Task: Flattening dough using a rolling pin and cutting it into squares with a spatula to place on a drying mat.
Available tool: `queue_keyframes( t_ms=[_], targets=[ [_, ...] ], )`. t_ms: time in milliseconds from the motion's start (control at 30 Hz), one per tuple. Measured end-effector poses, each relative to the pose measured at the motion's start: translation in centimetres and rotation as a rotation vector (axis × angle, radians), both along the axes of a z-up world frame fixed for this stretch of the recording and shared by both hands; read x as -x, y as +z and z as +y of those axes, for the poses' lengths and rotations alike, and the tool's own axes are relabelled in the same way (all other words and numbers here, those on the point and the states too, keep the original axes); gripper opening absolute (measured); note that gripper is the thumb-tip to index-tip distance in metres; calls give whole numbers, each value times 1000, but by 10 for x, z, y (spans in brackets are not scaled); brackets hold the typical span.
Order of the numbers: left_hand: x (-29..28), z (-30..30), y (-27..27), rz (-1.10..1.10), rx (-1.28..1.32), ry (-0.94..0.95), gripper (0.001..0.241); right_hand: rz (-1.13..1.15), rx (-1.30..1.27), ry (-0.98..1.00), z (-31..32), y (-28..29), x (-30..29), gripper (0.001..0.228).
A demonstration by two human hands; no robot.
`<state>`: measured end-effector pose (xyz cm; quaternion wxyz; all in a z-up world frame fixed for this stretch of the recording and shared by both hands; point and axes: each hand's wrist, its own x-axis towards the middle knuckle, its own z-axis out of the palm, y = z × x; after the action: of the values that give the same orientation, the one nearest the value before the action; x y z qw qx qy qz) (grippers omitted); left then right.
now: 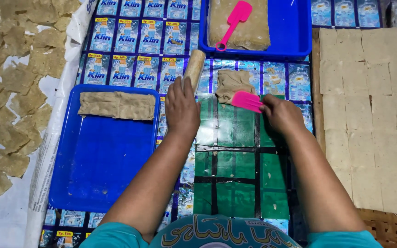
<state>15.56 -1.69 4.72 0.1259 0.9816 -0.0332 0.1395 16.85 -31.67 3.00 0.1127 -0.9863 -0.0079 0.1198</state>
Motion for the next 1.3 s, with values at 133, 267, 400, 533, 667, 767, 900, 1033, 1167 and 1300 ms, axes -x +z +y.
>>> queue_keyframes(
  t_ms=[133, 267, 400, 533, 667, 767, 900, 1033, 1167, 1300],
  targets=[
    [-6, 10, -29, 123, 28, 66, 87, -82, 36, -12, 5, -15, -9, 21],
    [2, 14, -23, 66, 52, 69, 74, -77, -89, -41, 44, 9, 48, 18],
    [12, 16, 14, 41, 137, -29, 72, -144, -137, 180, 86, 0, 109, 23],
    [8, 12, 28, 162, 190, -231, 72, -169, -128, 222, 59, 44, 82, 35],
    [-7, -16, 29, 293, 160, -508, 69, -647, -77, 279, 22, 60, 16, 31],
    [-30, -34, 22, 317, 149, -604, 67, -782, -8, 400, 5, 23, -34, 39],
    [-78, -38, -5, 215, 10, -599, 59, -840, 94, 318, -7, -20, -75, 50],
    [-82, -24, 11, 126, -28, -485, 57, -700, 86, 225, -8, -38, -90, 50],
    [-92, -30, -19, 58, 67, -365, 42, -526, 106, 211, -11, -47, -92, 48],
    [-103, -32, -42, 4, 78, -309, 31, -327, 73, 163, -9, -45, -95, 49]
  ],
)
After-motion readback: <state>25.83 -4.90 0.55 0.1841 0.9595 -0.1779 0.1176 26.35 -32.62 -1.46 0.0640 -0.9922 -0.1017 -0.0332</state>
